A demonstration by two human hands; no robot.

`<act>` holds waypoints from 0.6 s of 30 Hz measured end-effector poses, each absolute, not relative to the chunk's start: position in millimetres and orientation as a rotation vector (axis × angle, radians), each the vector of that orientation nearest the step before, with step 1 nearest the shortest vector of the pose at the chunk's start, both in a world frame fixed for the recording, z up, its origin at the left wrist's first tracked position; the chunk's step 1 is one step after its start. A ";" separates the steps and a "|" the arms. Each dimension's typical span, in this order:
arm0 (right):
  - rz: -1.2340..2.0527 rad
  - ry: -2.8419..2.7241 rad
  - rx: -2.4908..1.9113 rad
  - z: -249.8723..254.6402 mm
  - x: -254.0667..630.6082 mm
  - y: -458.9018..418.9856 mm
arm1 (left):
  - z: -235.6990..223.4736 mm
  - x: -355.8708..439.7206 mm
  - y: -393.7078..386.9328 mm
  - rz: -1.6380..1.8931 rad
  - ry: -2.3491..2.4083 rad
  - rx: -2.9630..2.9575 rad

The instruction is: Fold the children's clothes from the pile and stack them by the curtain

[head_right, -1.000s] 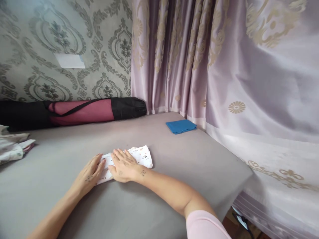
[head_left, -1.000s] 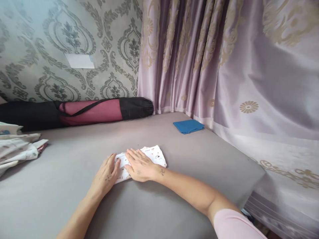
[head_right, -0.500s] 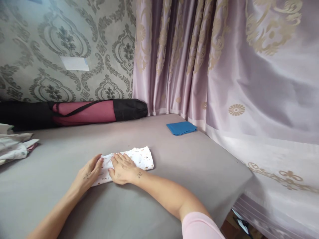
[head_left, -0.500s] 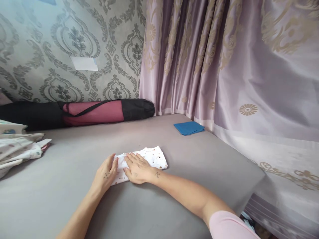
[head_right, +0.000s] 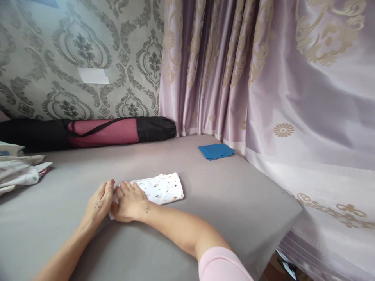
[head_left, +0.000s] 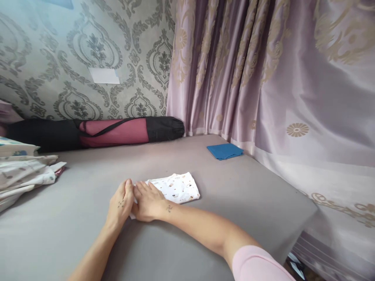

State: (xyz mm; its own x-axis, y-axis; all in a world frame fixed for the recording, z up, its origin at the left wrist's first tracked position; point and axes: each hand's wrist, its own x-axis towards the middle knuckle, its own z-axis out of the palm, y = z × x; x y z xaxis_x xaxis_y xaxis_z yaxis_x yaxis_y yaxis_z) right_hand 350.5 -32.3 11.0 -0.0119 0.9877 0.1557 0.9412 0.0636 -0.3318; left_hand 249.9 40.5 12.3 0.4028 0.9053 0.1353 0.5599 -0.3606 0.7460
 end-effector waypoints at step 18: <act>0.121 -1.863 -2.005 30.3 416.9 -64.1 | -1.3 250.1 54.5 0.615 1.275 2.127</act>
State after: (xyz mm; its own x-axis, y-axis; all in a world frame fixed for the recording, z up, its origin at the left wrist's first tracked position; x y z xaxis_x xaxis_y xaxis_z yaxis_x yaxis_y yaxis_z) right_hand 416.9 -64.1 30.3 0.1085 0.9730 0.2039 0.9384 -0.0325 -0.3441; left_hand 250.1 54.5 -1.3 0.4375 0.8946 0.0909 0.6278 -0.3763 0.6814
